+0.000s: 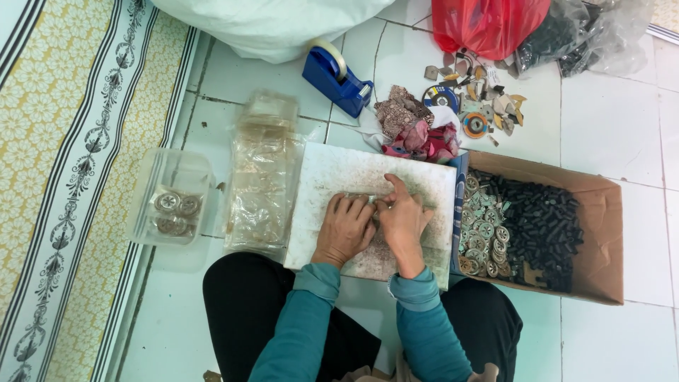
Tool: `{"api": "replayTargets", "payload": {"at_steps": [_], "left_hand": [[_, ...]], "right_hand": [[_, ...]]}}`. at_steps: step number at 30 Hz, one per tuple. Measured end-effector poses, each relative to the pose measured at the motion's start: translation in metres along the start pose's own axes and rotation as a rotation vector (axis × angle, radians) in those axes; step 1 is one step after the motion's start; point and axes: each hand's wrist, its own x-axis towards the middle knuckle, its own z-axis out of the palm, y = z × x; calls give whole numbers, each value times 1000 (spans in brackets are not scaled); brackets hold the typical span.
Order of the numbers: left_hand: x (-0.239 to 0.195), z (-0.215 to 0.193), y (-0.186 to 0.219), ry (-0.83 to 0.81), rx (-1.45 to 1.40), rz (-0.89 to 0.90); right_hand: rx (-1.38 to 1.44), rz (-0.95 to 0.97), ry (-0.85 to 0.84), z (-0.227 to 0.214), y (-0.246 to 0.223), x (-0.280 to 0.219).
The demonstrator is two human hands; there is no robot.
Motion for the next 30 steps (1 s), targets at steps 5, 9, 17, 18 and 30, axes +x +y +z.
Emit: {"api": "replayTargets", "payload": {"at_steps": [5, 9, 17, 18, 30], "left_hand": [[1, -3, 1, 6, -2, -8], [2, -4, 1, 10, -5, -7], [-1, 1, 1, 17, -3, -8], [-2, 1, 1, 17, -4, -7], [-7, 14, -1, -38, 0, -37]], "right_hand": [[31, -62, 38, -9, 4, -3], [-9, -202, 105, 2, 13, -7], [41, -148, -57, -9, 20, 0], [66, -154, -64, -7, 22, 1], [609, -430, 336, 9, 43, -30]]}}
